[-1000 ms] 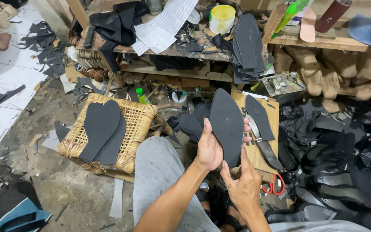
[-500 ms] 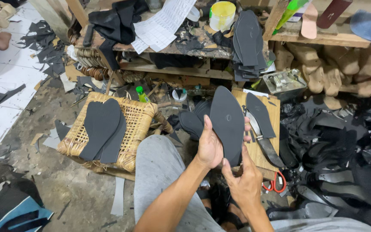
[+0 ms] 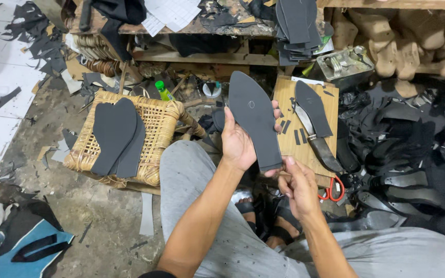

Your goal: The person sits on the floor and uses a knife to trim the edges of a black shoe insole on a wooden block. They then switch to scissors to refine the shape of several insoles, stacking the finished pieces on a nearby stool.

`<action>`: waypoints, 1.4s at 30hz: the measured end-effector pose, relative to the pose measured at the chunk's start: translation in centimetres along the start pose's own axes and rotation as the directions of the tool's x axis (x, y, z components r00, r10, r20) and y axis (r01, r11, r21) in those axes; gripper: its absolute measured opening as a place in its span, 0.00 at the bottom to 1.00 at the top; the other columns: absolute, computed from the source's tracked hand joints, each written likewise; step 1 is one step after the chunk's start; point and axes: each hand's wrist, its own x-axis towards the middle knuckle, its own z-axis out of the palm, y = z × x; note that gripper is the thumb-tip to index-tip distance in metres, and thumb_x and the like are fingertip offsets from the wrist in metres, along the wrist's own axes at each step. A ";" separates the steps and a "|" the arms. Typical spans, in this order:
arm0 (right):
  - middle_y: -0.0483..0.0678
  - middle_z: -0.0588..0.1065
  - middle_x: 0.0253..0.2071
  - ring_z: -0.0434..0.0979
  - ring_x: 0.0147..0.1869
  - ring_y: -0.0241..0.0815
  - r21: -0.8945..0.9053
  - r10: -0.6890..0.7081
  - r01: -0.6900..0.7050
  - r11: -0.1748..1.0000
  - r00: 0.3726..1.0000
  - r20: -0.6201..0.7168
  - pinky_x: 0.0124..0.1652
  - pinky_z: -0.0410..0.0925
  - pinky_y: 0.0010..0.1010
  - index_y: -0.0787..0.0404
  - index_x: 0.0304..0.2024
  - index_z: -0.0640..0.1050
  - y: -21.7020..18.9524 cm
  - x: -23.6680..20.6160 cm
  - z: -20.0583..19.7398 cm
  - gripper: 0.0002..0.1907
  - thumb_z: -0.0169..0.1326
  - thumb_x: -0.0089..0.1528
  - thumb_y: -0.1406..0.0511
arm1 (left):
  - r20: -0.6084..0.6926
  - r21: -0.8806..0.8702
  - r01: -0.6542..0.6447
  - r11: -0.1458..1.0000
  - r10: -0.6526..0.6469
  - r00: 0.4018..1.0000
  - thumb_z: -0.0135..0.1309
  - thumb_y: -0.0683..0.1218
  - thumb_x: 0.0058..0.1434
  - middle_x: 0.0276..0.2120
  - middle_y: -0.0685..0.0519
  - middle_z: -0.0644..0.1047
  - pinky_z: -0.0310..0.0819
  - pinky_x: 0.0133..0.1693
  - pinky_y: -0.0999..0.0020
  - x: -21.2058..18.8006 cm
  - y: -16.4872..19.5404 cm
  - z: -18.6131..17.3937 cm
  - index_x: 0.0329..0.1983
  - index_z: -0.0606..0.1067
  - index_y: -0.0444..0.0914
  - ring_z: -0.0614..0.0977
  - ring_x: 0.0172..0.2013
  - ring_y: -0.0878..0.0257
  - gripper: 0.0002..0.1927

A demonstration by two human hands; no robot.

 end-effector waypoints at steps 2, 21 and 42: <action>0.52 0.81 0.33 0.53 0.17 0.27 -0.013 0.001 -0.001 1.000 1.000 -0.002 0.20 0.50 0.20 0.69 0.43 0.78 0.3 -0.1 0.1 0.20 0.45 0.71 0.57 | 0.002 -0.004 0.008 1.000 -0.008 1.000 0.31 0.71 0.77 0.67 0.35 0.68 0.71 0.61 0.50 0.0 -0.3 0.1 0.72 0.64 0.30 0.74 0.62 0.46 0.42; 0.39 0.69 0.28 0.60 0.26 0.25 -0.113 -0.007 -0.019 0.993 0.975 -0.223 0.25 0.54 0.18 0.68 0.52 0.78 -2.2 1.4 -5.3 0.16 0.48 0.66 0.66 | -0.286 0.796 0.242 0.555 -0.008 0.958 0.62 0.35 0.59 0.41 0.51 0.81 0.80 0.47 0.68 -0.3 -1.4 -0.9 0.46 0.76 0.30 0.83 0.41 0.65 0.12; 0.49 0.71 0.35 0.61 0.28 0.29 -0.348 -0.480 0.398 0.849 0.856 -0.191 0.25 0.59 0.20 0.59 0.56 0.60 -4.7 0.4 -6.1 0.07 0.43 0.78 0.67 | -0.323 0.747 0.137 0.651 0.175 0.930 0.61 0.34 0.61 0.43 0.51 0.79 0.78 0.48 0.69 -0.5 -2.8 -1.2 0.48 0.74 0.29 0.81 0.43 0.65 0.13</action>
